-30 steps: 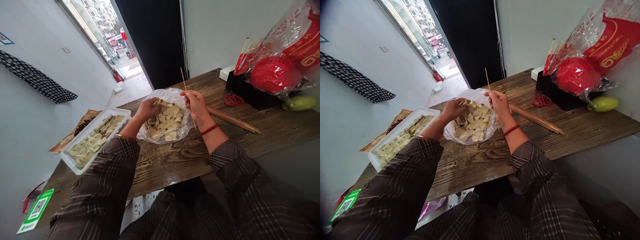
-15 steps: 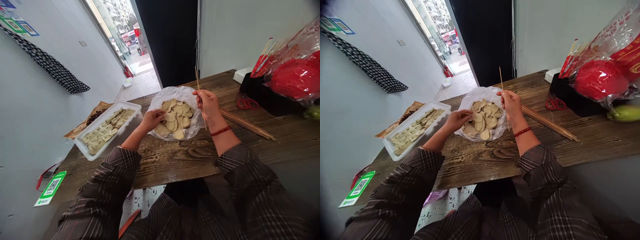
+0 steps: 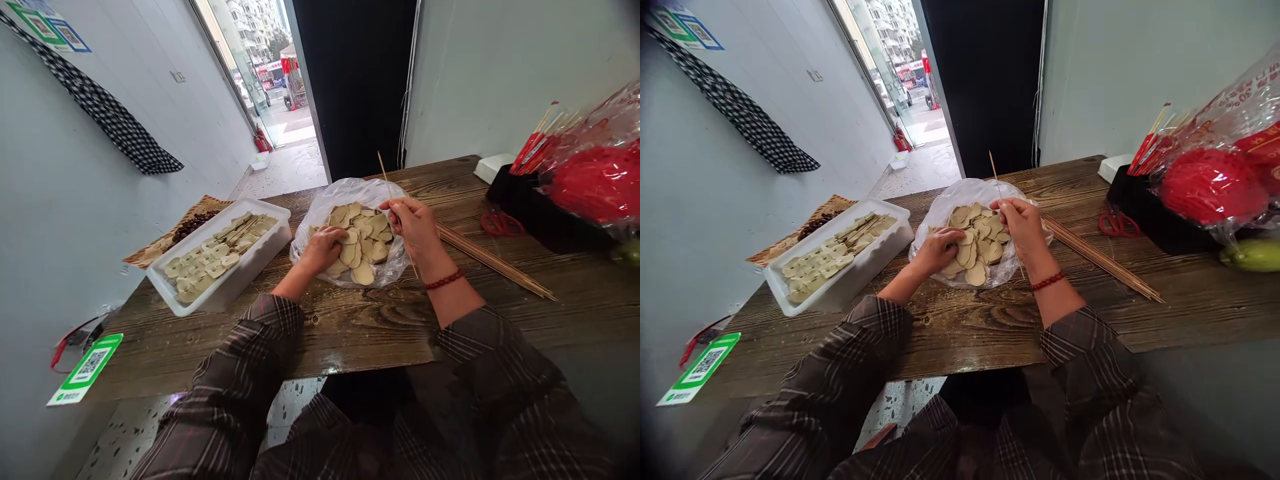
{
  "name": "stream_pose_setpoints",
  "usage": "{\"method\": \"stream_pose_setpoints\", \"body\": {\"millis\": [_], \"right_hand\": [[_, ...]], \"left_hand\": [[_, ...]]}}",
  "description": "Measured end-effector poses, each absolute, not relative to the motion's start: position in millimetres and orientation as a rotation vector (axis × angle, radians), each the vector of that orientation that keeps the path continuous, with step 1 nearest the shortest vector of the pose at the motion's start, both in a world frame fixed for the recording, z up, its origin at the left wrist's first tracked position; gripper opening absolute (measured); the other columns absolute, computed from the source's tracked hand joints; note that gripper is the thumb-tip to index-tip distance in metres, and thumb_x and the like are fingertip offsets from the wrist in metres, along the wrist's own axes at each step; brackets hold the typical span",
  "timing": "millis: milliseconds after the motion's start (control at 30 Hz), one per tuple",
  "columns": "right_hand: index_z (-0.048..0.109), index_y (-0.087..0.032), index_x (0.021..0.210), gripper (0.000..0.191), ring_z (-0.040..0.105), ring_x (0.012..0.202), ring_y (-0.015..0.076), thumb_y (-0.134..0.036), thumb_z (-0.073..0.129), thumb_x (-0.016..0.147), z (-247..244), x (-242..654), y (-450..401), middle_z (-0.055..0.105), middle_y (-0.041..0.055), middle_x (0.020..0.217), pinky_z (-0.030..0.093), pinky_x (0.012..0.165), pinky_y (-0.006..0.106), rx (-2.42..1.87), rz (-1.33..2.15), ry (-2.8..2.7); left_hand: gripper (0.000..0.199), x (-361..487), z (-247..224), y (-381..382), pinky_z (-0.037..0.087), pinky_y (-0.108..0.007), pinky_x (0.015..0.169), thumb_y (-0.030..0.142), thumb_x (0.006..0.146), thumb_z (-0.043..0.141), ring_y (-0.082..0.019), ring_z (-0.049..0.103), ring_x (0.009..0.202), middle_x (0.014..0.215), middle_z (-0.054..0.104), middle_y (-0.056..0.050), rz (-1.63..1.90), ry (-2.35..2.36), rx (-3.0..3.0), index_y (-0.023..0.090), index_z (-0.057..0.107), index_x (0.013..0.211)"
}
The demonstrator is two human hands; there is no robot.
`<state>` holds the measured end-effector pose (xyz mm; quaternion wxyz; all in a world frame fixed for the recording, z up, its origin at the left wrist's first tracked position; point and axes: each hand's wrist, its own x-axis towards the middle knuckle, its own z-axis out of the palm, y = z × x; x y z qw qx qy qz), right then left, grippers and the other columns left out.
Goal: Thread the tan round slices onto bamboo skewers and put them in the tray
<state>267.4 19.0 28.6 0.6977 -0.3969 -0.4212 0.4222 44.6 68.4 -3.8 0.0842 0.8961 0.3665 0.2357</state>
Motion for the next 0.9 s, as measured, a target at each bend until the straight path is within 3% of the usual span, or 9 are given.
{"method": "stream_pose_setpoints", "body": {"millis": [100, 167, 300, 500, 733, 900], "right_hand": [[0.069, -0.016, 0.076, 0.021, 0.034, 0.048, 0.0061, -0.036, 0.063, 0.078, 24, 263, 19, 0.044, -0.0048, 0.055, 0.02, 0.042, 0.02, -0.92, 0.934, -1.001], [0.07, -0.016, 0.078, 0.023, 0.034, 0.049, 0.0066, -0.038, 0.063, 0.079, 22, 261, 19, 0.044, -0.0045, 0.056, 0.022, 0.043, 0.021, -0.935, 0.941, -1.044], [0.073, -0.015, 0.087, 0.027, 0.034, 0.05, 0.0065, -0.037, 0.061, 0.08, 23, 256, 15, 0.046, -0.0037, 0.06, 0.023, 0.044, 0.021, -0.924, 1.001, -1.124], [0.063, -0.015, 0.128, 0.047, 0.035, 0.051, 0.0087, -0.027, 0.052, 0.084, 25, 236, -2, 0.044, -0.0053, 0.06, 0.027, 0.046, 0.022, -0.945, 1.026, -1.353], [0.07, -0.013, 0.118, 0.039, 0.038, 0.051, 0.0103, -0.031, 0.05, 0.089, 13, 218, -15, 0.05, -0.0027, 0.057, 0.03, 0.049, 0.024, -1.076, 0.823, -1.733], [0.075, -0.016, 0.109, 0.034, 0.04, 0.048, 0.01, -0.029, 0.05, 0.089, 10, 224, -24, 0.051, -0.003, 0.053, 0.03, 0.048, 0.024, -1.143, 0.769, -1.868]], "left_hand": [[0.023, 50, -3, 74, 0.045, -0.039, 0.101, 0.015, 0.077, 0.058, -0.02, 0.064, 0.103, 0.105, 0.073, -0.004, 0.828, 1.11, 2.441, 0.021, 0.073, 0.093], [0.013, 52, 2, 74, 0.049, -0.034, 0.089, 0.024, 0.079, 0.061, -0.018, 0.064, 0.089, 0.091, 0.073, -0.004, 0.944, 1.138, 2.154, 0.02, 0.073, 0.084], [0.023, 47, 20, 63, 0.047, -0.023, 0.062, 0.038, 0.073, 0.072, -0.01, 0.056, 0.063, 0.07, 0.065, 0.0, 1.144, 1.033, 1.47, 0.016, 0.068, 0.08], [0.039, 32, 20, 34, 0.039, -0.019, 0.044, 0.036, 0.054, 0.087, -0.007, 0.05, 0.052, 0.066, 0.063, 0.001, 1.181, 0.947, 1.011, 0.014, 0.067, 0.08], [0.043, 24, 10, 21, 0.036, -0.016, 0.047, 0.023, 0.054, 0.088, -0.003, 0.047, 0.052, 0.071, 0.067, -0.001, 1.156, 0.858, 0.995, 0.011, 0.073, 0.093], [0.034, 17, 14, 20, 0.033, -0.017, 0.045, 0.024, 0.056, 0.087, -0.004, 0.047, 0.05, 0.062, 0.065, 0.001, 1.255, 0.906, 1.021, 0.012, 0.072, 0.083]]}}
